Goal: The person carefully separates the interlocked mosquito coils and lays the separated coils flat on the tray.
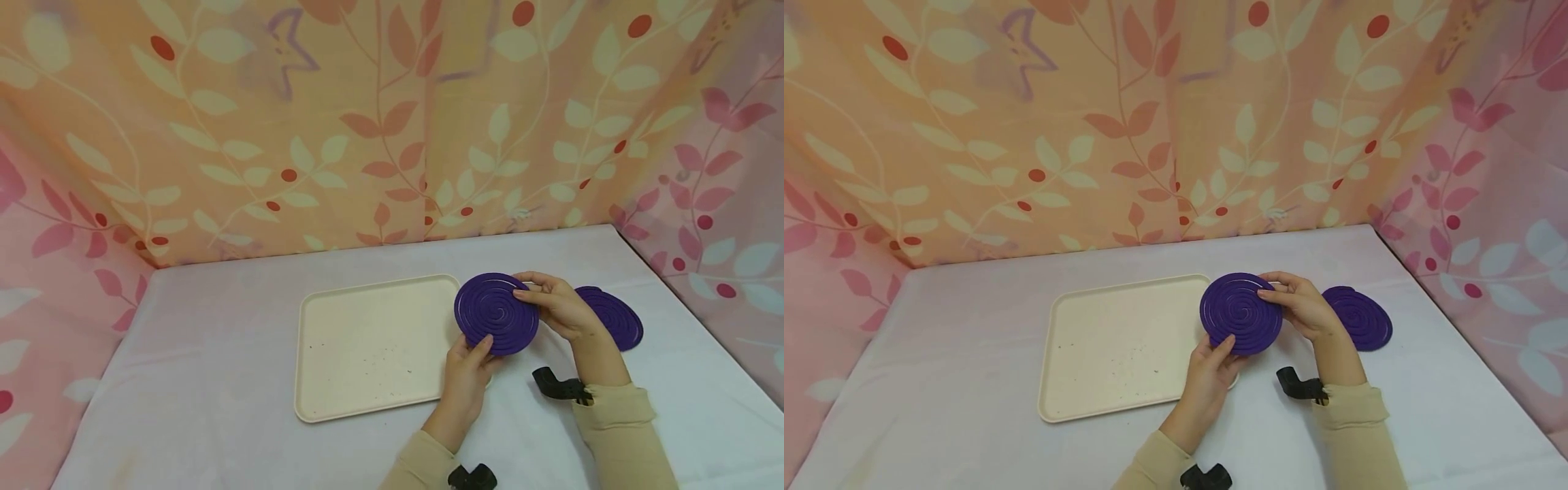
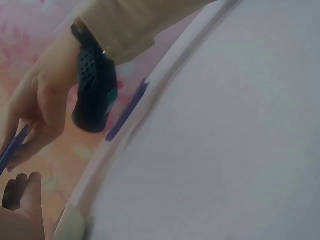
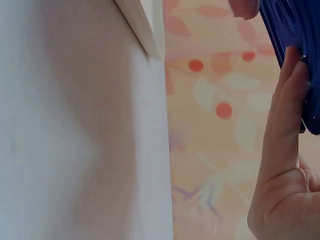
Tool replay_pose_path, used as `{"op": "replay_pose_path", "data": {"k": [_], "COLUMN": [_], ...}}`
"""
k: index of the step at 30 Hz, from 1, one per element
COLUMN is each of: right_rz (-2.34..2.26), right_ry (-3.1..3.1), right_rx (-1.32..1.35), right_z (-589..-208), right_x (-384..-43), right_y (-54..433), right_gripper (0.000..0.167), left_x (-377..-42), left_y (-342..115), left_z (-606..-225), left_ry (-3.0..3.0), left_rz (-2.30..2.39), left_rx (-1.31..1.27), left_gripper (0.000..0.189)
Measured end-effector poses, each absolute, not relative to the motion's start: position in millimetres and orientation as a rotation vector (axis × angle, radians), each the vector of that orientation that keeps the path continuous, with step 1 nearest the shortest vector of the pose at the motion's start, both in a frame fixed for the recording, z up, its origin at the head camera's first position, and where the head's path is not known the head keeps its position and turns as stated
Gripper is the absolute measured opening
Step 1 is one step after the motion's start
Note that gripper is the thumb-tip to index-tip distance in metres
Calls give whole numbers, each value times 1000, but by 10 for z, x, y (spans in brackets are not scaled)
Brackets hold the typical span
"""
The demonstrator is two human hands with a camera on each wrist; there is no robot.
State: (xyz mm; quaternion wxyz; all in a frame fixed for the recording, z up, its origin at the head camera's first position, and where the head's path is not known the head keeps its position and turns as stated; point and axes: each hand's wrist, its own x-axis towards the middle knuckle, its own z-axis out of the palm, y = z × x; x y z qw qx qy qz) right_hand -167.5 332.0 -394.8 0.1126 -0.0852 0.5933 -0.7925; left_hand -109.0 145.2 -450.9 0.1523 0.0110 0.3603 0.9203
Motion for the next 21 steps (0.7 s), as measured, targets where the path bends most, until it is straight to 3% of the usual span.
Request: {"op": "replay_pose_path", "data": {"k": [11,21], "right_rz": [-2180,-2195], "right_ry": [1920,1873], "right_rx": [-199,-158], "right_z": [-3986,-4033], "right_x": [-1690,-1711], "right_y": [3123,3010], "right_gripper": [24,25], "left_x": [-1379,-1548], "left_y": [1116,814], "left_z": [-4484,-4466], "left_ry": [1144,1284], "left_rz": [2656,2545], "left_rx": [-93,32], "left_gripper": [24,27]}}
